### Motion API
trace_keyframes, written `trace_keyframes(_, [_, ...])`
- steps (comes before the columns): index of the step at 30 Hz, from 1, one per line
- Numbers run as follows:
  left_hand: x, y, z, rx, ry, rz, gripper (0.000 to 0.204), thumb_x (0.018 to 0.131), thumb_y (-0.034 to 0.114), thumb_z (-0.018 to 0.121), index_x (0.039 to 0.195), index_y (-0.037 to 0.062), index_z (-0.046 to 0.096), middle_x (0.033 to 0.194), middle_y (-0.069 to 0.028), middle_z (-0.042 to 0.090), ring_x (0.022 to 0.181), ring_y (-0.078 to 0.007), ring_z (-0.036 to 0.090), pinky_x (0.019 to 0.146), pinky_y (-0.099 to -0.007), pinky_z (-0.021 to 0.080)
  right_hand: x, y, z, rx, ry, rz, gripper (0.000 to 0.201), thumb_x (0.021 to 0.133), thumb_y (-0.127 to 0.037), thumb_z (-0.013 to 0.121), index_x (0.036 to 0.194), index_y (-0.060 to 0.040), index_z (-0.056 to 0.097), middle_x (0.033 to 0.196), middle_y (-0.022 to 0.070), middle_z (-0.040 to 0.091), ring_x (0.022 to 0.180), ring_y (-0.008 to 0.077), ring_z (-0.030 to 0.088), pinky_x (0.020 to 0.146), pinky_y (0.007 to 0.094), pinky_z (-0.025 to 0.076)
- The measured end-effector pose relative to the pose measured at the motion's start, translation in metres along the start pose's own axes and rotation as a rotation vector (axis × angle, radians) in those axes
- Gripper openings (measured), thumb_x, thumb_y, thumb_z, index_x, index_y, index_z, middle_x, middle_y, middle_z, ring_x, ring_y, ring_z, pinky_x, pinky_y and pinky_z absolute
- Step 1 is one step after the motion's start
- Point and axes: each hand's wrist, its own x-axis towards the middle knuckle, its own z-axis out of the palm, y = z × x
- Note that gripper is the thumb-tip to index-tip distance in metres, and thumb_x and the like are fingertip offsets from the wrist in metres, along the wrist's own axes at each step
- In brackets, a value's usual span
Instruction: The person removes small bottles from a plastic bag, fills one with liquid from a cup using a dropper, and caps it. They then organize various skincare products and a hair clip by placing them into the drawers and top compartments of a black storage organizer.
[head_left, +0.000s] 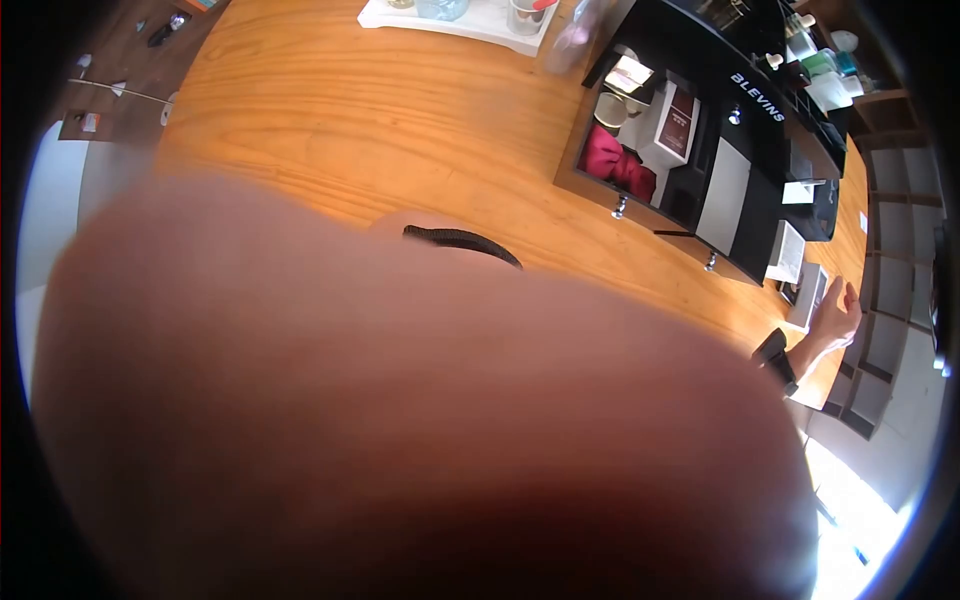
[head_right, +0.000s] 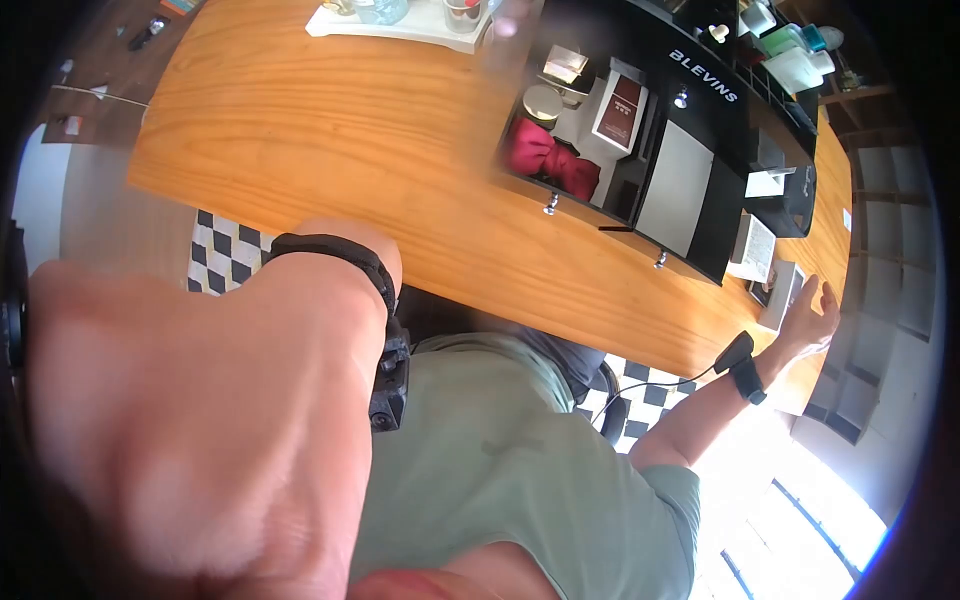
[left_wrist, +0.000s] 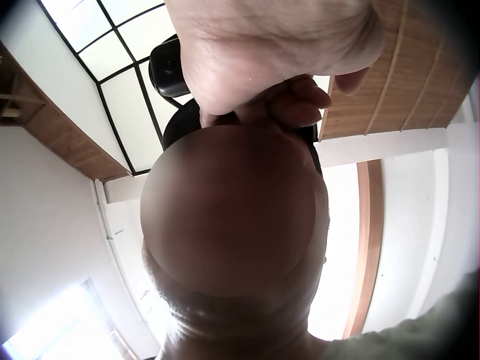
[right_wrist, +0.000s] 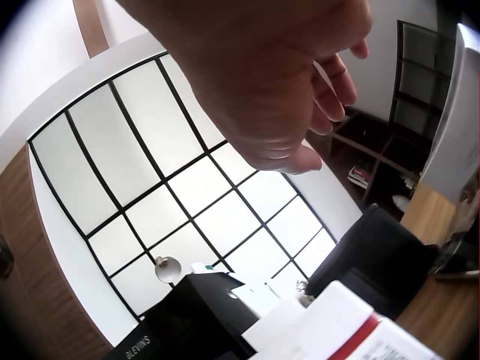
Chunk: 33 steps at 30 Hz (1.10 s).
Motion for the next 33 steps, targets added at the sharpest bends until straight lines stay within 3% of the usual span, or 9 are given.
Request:
trace_keyframes(7, [0.009,0.003,-0.009,0.016,-0.03,0.002,0.02,0.069,-0.009,0.076,0.056,0.0014,0.066,0.058,-0.0112,0.061,0.05,-0.0233,0.059,0.063,-0.0424,0.058,-0.049,-0.113,-0.066,0.44,0.028,-0.188,0.015,0.09,-0.017,0.077,0.1,-0.0046,0.076,0.101,0.0119,0.076,0.093,0.0285,0.073,0.085,0.0361,0.056])
trace_keyframes(9, [0.01,0.004,-0.008,0.022,-0.036,0.008,0.02,0.069,-0.01,0.076,0.056,0.001,0.066,0.057,-0.0114,0.061,0.05,-0.0234,0.059,0.062,-0.0424,0.058,-0.059,-0.135,-0.078,0.67,-0.22,-0.549,0.013,0.086,-0.007,0.077,0.097,-0.0011,0.071,0.098,0.0142,0.073,0.09,0.0298,0.07,0.082,0.0379,0.055])
trace_keyframes(13, [0.013,0.004,-0.004,0.016,-0.024,0.02,0.019,0.068,-0.01,0.075,0.056,0.0003,0.065,0.056,-0.0116,0.06,0.049,-0.0235,0.058,0.059,-0.0425,0.058,-0.072,-0.178,-0.099,0.754,-0.358,-0.769,0.02,0.078,-0.004,0.079,0.093,0.002,0.068,0.096,0.016,0.069,0.088,0.0333,0.067,0.077,0.0375,0.053])
trace_keyframes(15, [0.016,0.003,-0.001,0.006,-0.022,0.026,0.019,0.068,-0.01,0.075,0.055,0.0,0.065,0.056,-0.0118,0.06,0.048,-0.0236,0.058,0.058,-0.0425,0.058,-0.073,-0.184,-0.103,0.845,-0.639,-0.877,0.024,0.074,-0.007,0.082,0.091,0.0024,0.068,0.094,0.0169,0.067,0.087,0.0345,0.066,0.077,0.0383,0.053])
trace_keyframes(19, [0.018,0.004,-0.001,-0.012,-0.025,0.032,0.019,0.068,-0.011,0.075,0.055,-0.0008,0.065,0.055,-0.0121,0.06,0.047,-0.0237,0.057,0.056,-0.0426,0.058,-0.083,-0.192,-0.108,0.746,-0.767,-0.82,0.032,0.069,-0.012,0.087,0.091,0.0038,0.068,0.092,0.0173,0.067,0.085,0.0337,0.067,0.073,0.0375,0.054])
trace_keyframes(24, [0.021,0.004,0.002,-0.034,-0.028,0.026,0.019,0.067,-0.011,0.074,0.054,-0.0016,0.065,0.053,-0.0124,0.059,0.045,-0.0238,0.057,0.053,-0.0426,0.059,-0.093,-0.192,-0.099,0.736,-0.735,-0.762,0.011,0.083,0.002,0.078,0.088,0.0037,0.069,0.085,0.0143,0.068,0.073,0.03,0.067,0.066,0.0337,0.053])
trace_keyframes(30, [0.03,-0.009,0.021,-0.124,0.005,0.041,0.018,0.066,-0.012,0.073,0.054,-0.0027,0.064,0.052,-0.0128,0.059,0.043,-0.0239,0.056,0.05,-0.0427,0.059,-0.094,-0.194,-0.116,0.646,-0.691,-0.779,0.016,0.083,0.001,0.078,0.096,0.0039,0.07,0.091,0.0168,0.068,0.083,0.0348,0.069,0.07,0.0394,0.055])
trace_keyframes(31, [0.033,-0.003,0.006,-0.133,-0.14,0.058,0.02,0.067,-0.011,0.071,0.052,-0.0019,0.061,0.053,-0.0089,0.06,0.044,-0.02,0.056,0.049,-0.035,0.057,-0.093,-0.201,-0.119,0.621,-0.646,-0.768,0.019,0.082,0.001,0.079,0.098,0.0037,0.07,0.093,0.0172,0.068,0.086,0.0358,0.069,0.071,0.0398,0.055])
trace_keyframes(33, [0.03,0.015,-0.005,0.089,-0.044,0.05,0.027,0.072,-0.003,0.07,0.05,0.0072,0.056,0.052,-0.001,0.057,0.046,-0.0155,0.055,0.051,-0.0281,0.055,-0.076,-0.198,-0.102,0.607,-0.746,-0.819,0.031,0.076,-0.003,0.084,0.103,0.0024,0.07,0.099,0.0167,0.069,0.091,0.0365,0.069,0.077,0.0396,0.056])
